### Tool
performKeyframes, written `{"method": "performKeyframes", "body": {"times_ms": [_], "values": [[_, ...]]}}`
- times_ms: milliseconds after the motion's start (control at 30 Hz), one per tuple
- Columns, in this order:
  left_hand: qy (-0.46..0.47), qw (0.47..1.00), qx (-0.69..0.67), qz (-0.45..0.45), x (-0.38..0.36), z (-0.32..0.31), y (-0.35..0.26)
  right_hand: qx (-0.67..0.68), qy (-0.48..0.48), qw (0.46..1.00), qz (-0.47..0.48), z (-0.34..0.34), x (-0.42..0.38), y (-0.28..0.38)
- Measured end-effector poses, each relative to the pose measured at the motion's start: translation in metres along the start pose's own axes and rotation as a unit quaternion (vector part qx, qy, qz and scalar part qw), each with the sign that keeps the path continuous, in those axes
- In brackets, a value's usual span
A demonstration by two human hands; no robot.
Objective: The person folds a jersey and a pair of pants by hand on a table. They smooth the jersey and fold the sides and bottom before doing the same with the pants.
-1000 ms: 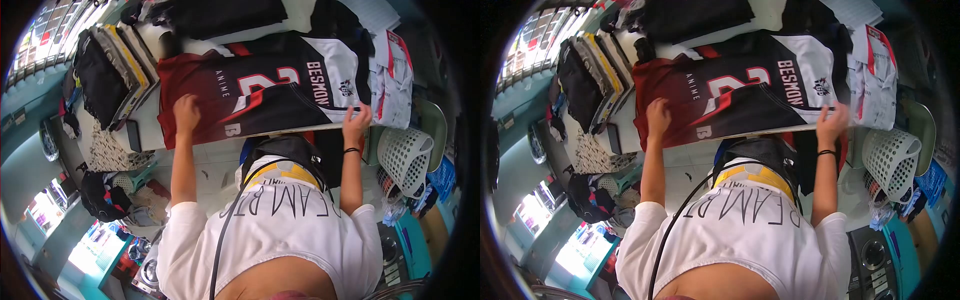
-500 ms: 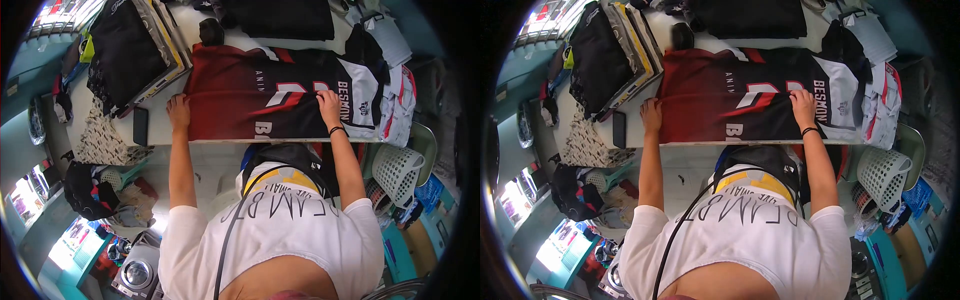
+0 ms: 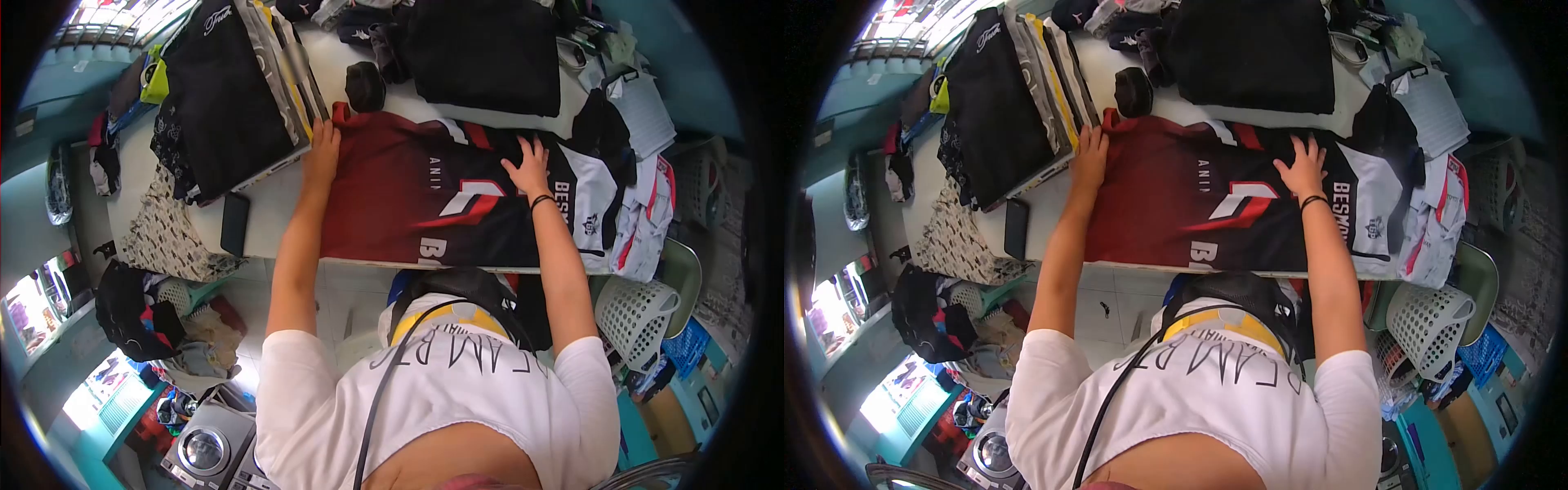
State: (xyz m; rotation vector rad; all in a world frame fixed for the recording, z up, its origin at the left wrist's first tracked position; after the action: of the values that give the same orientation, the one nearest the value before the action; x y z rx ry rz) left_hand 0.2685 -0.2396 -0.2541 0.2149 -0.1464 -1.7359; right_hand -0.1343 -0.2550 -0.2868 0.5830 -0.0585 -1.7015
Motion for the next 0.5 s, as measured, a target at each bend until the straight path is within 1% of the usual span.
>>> {"method": "performKeyframes", "body": {"times_ms": [33,100,233,300,367,433,500], "values": [[-0.001,1.000,0.001,0.000,0.003,-0.006,0.004,0.012,0.011,1.000,-0.010,0.003,-0.001,0.001],[-0.071,0.996,0.036,-0.034,-0.002,-0.006,0.003,0.026,0.011,1.000,-0.003,0.004,-0.001,-0.002],[-0.071,0.996,0.059,-0.018,-0.007,-0.018,0.016,0.049,-0.001,0.999,0.011,0.004,0.002,-0.008],[-0.033,0.995,0.090,-0.037,-0.011,-0.022,0.021,0.051,-0.005,0.999,0.011,0.007,0.002,-0.007],[-0.042,0.991,0.109,-0.063,-0.019,-0.024,0.027,0.051,-0.008,0.999,0.010,0.005,0.001,-0.012],[-0.050,0.990,0.117,-0.065,-0.024,-0.022,0.033,0.056,-0.020,0.998,0.031,0.005,0.004,-0.013],[-0.054,0.987,0.138,-0.060,-0.024,-0.020,0.032,0.037,-0.022,0.999,0.023,0.003,0.004,-0.015]]}}
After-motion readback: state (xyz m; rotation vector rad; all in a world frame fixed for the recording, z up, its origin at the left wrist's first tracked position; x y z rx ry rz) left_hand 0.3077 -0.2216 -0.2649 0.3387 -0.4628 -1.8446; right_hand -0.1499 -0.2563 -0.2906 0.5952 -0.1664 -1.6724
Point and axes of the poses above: each hand's wrist, its own x-axis towards the middle knuckle, its own z-axis out of the back of the hand, y = z × x, the point moved 8 cm from there along x, towards the middle knuckle, and after that the axes turned 1 degree about y, right-handed, at the moved point
